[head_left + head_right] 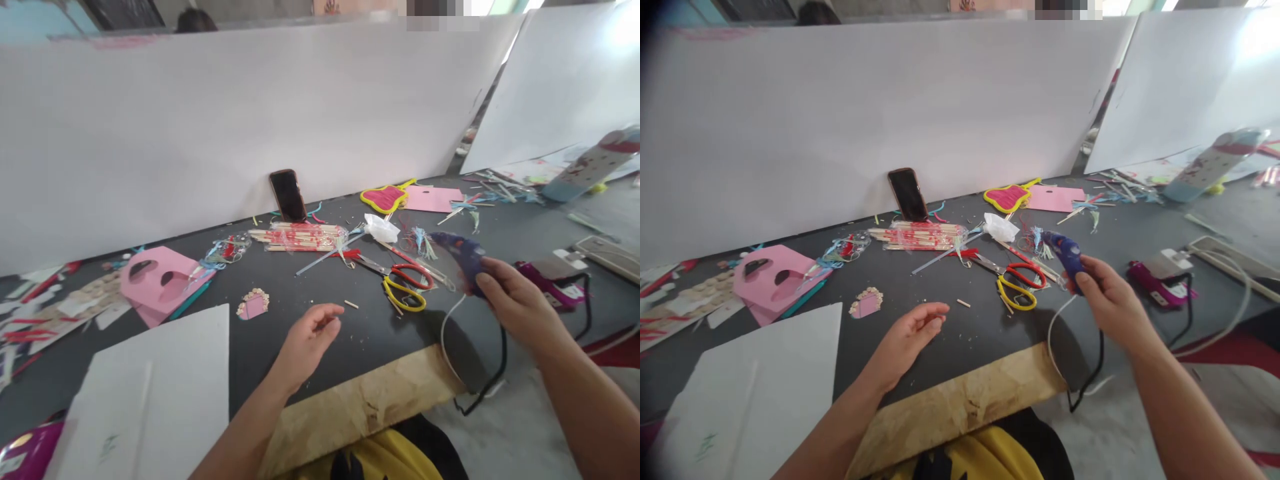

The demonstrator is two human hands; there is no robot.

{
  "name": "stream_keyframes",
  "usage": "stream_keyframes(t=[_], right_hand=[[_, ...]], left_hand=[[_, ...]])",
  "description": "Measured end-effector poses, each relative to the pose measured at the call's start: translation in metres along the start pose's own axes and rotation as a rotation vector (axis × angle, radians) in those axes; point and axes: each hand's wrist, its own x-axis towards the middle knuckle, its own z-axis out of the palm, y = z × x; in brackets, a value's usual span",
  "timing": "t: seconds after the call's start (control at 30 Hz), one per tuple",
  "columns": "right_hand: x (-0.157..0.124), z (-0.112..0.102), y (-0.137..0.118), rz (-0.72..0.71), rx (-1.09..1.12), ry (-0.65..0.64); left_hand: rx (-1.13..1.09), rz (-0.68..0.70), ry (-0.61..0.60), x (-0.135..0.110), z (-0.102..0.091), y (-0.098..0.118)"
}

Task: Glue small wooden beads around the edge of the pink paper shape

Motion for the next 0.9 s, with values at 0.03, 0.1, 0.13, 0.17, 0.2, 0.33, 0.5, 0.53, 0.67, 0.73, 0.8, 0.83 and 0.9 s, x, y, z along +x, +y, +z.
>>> stream_keyframes(t=[0.03, 0.1, 0.13, 0.17, 0.2, 0.33, 0.5, 0.53, 0.67, 0.73, 0.8, 0.83, 0.9], right_hand=[[0.008, -0.002, 0.007, -0.011, -0.079, 0.025], [0.020, 0.004, 0.020, -0.051, -0.229, 0.053], [0.023, 0.010, 0.026, -0.082, -0.291, 0.055], [0.026, 0.016, 0.031, -0.117, -0.346, 0.052], [0.027, 0.023, 0.035, -0.154, -0.393, 0.045], [0.027, 0.036, 0.042, -0.285, -0.531, 0.026], [0.021, 0.032, 0.022, -0.404, -0.597, 0.079], [0.020, 0.033, 0.016, -0.434, -0.592, 0.068], [0.022, 0.053, -0.001, -0.572, -0.572, -0.109], [0.026, 0.067, -0.001, -0.622, -0.575, -0.190], [0.031, 0.079, 0.002, -0.650, -0.584, -0.234], [0.034, 0.083, 0.004, -0.658, -0.590, -0.249], [0.038, 0.089, 0.007, -0.668, -0.606, -0.270]], left_hand=[[0.028, 0.030, 0.033, -0.002, -0.004, -0.004], [0.114, 0.105, 0.075, -0.007, -0.011, -0.011], [0.167, 0.138, 0.092, -0.010, -0.014, -0.013], [0.224, 0.161, 0.112, -0.012, -0.017, -0.016], [0.280, 0.173, 0.137, -0.015, -0.021, -0.018], [0.433, 0.157, 0.299, -0.028, -0.045, -0.031], [0.408, 0.121, 0.421, -0.035, -0.072, -0.044], [0.433, 0.124, 0.439, -0.036, -0.074, -0.043], [0.582, 0.095, 0.447, -0.044, -0.069, -0.035], [0.602, 0.069, 0.405, -0.050, -0.063, -0.031], [0.594, 0.072, 0.378, -0.057, -0.059, -0.029], [0.592, 0.086, 0.378, -0.061, -0.058, -0.029], [0.596, 0.117, 0.395, -0.068, -0.059, -0.030]])
